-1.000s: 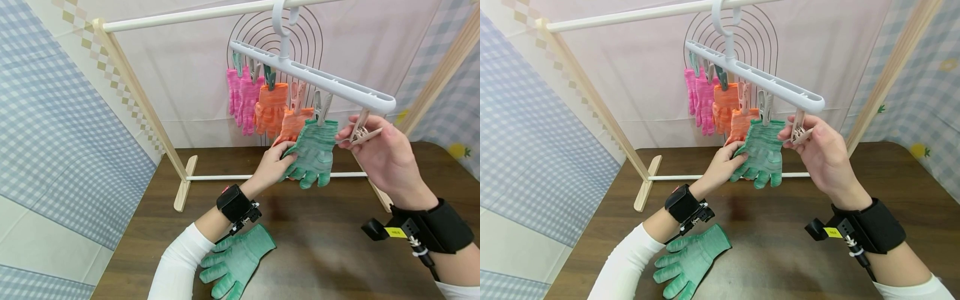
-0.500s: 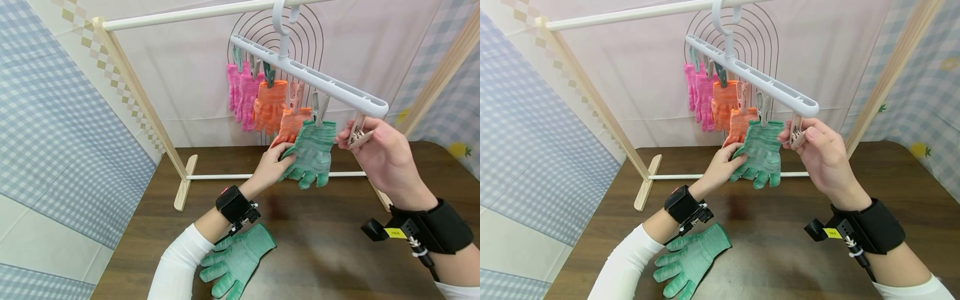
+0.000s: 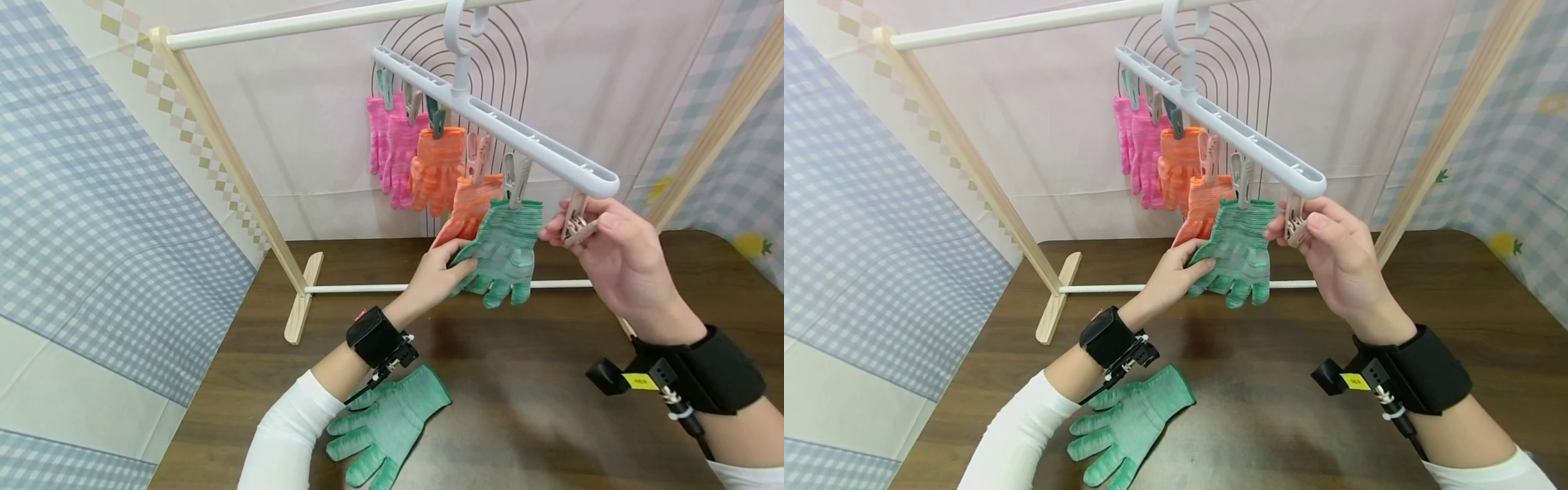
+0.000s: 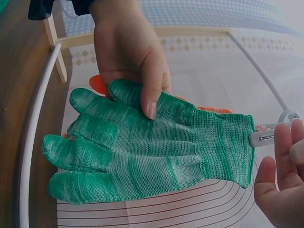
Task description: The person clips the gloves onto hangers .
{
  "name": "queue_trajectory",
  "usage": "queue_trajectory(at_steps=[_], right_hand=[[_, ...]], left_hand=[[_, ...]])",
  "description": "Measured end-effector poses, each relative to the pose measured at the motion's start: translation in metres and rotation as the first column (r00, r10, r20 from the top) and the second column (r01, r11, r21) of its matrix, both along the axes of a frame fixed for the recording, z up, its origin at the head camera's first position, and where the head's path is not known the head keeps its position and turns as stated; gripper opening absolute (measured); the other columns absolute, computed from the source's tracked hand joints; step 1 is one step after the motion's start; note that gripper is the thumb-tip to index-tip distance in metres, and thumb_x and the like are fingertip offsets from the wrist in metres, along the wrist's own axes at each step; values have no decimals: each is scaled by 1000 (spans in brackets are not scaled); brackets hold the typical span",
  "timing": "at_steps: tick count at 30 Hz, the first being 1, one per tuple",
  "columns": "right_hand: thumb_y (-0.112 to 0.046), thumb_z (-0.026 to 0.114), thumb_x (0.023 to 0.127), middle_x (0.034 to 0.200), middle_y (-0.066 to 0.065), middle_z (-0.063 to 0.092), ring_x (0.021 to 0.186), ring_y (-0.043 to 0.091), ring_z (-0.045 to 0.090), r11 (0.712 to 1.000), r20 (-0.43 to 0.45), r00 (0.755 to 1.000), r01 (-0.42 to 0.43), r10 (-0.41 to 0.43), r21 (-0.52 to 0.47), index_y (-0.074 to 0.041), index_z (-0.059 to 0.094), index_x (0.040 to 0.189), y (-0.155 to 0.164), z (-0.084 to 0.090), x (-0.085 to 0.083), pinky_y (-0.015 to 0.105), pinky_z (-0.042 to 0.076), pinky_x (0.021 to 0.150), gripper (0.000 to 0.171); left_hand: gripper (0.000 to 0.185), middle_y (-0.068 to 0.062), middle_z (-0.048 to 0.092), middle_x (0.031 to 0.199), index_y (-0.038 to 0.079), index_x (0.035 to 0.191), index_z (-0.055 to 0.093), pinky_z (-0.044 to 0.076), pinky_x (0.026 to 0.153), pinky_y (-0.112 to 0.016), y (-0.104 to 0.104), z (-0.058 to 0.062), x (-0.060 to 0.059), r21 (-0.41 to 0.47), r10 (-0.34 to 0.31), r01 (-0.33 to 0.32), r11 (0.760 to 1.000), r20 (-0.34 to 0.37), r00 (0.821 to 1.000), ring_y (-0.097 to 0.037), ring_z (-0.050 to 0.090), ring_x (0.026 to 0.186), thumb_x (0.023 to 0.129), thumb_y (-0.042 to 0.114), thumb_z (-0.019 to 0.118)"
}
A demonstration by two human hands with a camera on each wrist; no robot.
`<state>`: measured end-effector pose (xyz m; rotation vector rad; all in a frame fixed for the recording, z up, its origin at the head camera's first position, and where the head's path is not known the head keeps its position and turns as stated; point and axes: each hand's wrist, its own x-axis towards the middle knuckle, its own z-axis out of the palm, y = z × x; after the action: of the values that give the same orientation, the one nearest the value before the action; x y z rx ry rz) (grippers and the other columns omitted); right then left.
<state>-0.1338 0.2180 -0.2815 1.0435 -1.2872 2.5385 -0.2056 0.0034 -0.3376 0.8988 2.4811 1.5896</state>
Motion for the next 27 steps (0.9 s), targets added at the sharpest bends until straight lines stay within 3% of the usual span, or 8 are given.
queue_trajectory(at_steps=[11,19,27], right_hand=[[1,27,90,91,19,57,93,29,56,1000,-25,1000,0,0,3,7,56,86,2,-5,-4,37,42,87,30],[1,27,91,93,18,58,92,28,56,1000,-9,1000,15,-14,18,4,56,92,1,-6,-3,36,42,87,29],[1,28,91,89,16,58,90,27,58,998,-11,999,50,-50,47,6,54,97,-1,-8,-3,34,43,85,27]], left_hand=[[29,-2,60,102,10,113,55,42,77,-19,-6,-9,-1,-42,-11,13,999,33,999,-8,51,87,86,20,56],[36,-3,58,105,9,116,53,42,77,-20,-11,-14,-1,-52,-54,57,997,62,997,-9,50,89,83,21,60],[48,0,56,114,12,122,47,41,88,-26,-20,-16,0,-160,-71,82,984,73,995,-9,50,102,80,28,63]])
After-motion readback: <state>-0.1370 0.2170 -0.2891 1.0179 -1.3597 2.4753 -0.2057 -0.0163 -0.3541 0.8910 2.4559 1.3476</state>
